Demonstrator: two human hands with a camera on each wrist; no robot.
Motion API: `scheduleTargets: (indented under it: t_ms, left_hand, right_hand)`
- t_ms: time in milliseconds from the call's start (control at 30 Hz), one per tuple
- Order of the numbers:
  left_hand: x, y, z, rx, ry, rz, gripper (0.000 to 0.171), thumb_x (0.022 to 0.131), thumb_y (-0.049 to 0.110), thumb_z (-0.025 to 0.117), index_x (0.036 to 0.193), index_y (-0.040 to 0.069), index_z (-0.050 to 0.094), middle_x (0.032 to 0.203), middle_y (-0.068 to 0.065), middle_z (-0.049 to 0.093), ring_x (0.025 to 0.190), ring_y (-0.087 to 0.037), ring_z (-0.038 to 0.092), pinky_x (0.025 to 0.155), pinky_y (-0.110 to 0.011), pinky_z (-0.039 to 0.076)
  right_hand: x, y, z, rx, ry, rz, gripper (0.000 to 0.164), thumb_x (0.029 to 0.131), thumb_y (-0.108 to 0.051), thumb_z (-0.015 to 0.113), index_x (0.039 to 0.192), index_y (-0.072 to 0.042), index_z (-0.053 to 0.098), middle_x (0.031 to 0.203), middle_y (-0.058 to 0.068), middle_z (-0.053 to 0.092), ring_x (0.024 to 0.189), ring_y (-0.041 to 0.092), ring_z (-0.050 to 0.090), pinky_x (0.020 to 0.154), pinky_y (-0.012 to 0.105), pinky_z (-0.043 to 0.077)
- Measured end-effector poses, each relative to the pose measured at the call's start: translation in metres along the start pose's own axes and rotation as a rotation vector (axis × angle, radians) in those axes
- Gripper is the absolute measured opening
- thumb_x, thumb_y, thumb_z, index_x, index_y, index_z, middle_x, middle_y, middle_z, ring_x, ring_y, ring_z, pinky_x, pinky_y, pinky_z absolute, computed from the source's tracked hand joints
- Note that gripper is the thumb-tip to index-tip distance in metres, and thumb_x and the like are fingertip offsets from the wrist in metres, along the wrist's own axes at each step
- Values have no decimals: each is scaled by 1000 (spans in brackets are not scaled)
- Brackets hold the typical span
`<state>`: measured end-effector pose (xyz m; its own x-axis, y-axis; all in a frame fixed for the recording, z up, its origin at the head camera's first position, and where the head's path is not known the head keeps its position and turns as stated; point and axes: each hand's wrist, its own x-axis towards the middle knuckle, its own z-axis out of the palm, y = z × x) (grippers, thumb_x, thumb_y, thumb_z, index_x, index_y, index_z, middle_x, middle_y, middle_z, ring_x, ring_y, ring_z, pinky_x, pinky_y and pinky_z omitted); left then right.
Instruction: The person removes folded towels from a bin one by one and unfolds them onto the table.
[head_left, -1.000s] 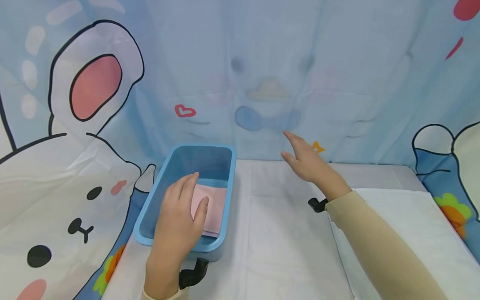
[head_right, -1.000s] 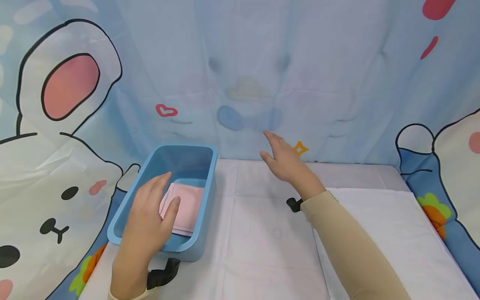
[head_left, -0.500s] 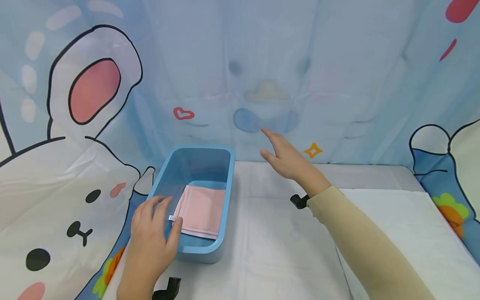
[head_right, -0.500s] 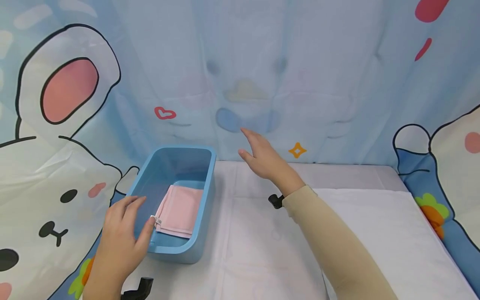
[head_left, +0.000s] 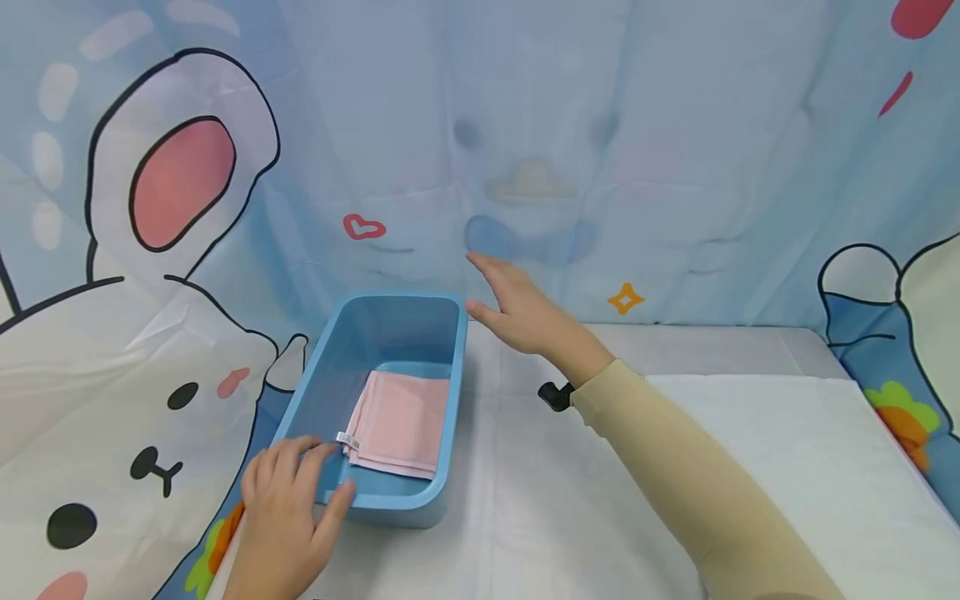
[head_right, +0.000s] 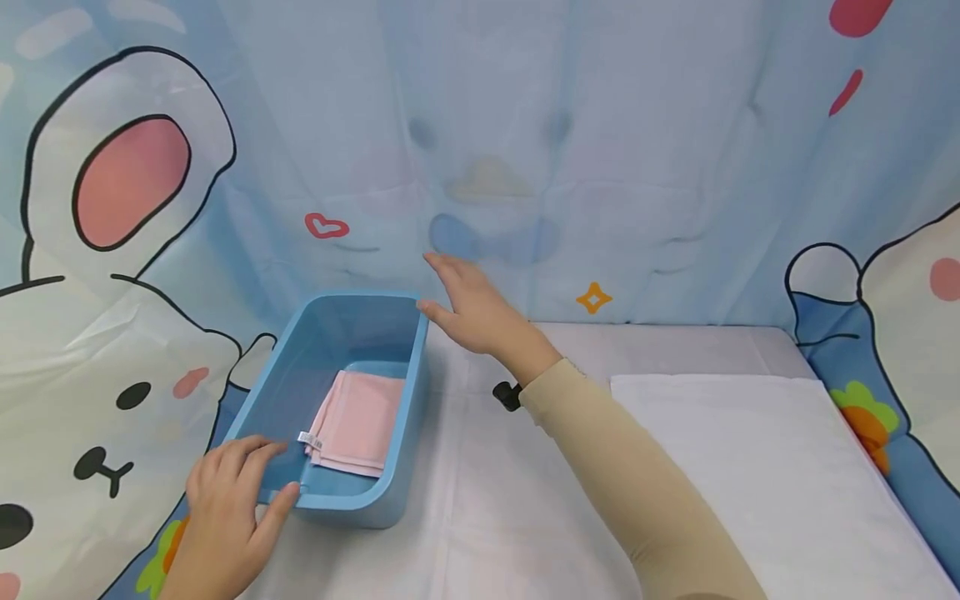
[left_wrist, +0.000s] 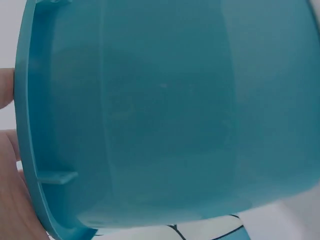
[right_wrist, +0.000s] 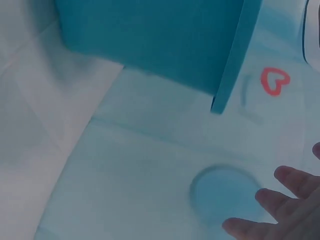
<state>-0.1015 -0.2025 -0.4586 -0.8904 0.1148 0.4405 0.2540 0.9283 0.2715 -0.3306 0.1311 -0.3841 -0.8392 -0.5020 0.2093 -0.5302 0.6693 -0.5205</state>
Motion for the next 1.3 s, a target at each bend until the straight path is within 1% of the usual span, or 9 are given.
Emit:
scheduleTargets:
  t_ms: [133,233,333,467,567,733,967,1100,1300]
  left_hand:
    - [-7,-4,2,5,-29,6,57,97,55,72,125,5,69,130,-20,64,126,-40,48,113,-73,25]
    - [-12,-7,3,11,-37,6,60,93,60,74,120,6,68,127,-20,63,124,-39,48,112,-72,26]
    - [-15,-9,3,15,-42,0,58,89,57,80,115,8,66,124,-20,62,122,-39,47,110,-70,27]
    - [-19,-9,3,22,-63,-12,56,84,51,87,112,9,64,120,-18,60,120,-37,46,109,-68,28]
    - [-20,-9,6,24,-63,-14,55,79,42,94,109,9,62,114,-16,59,118,-37,46,106,-64,29]
    - [-20,-6,8,36,-51,-18,52,75,25,98,107,8,60,109,-15,58,114,-36,45,104,-60,29]
    - [-20,-4,8,56,-57,-36,50,75,22,96,107,7,61,110,-15,58,114,-35,45,107,-61,29]
    - [-20,-4,9,61,-62,-43,46,76,19,92,107,7,61,111,-15,58,114,-35,46,109,-62,29]
    - [-21,-6,11,66,-49,-17,43,76,15,89,107,7,61,111,-14,58,113,-35,46,107,-62,29]
  right_hand:
    - [6,-16,7,-23,-14,3,80,111,-54,51,175,-28,11,182,6,16,170,32,13,134,60,19]
    - [13,-29,12,-60,-27,3,82,110,-56,52,175,-28,11,182,8,15,170,32,13,134,61,20]
    - [20,-41,16,-106,-52,14,86,109,-59,54,175,-29,8,183,8,12,170,35,8,135,63,17]
    - [28,-57,22,-176,-96,63,93,106,-64,55,175,-32,2,184,7,3,170,41,-4,133,70,10]
    - [32,-68,27,-205,-97,92,96,104,-67,55,175,-32,1,184,8,-1,170,42,-9,131,75,4]
    - [43,-86,31,-228,-77,116,98,103,-69,56,175,-30,1,184,9,1,170,41,-7,131,74,1]
    - [59,-107,46,-260,-106,141,102,101,-73,55,175,-28,1,182,11,6,169,40,-1,130,75,2]
    - [68,-120,54,-249,-108,160,102,100,-75,54,175,-29,1,181,10,9,168,37,3,131,74,5]
    - [82,-143,61,-227,-108,199,102,100,-76,52,175,-31,0,181,9,11,168,34,7,131,72,8]
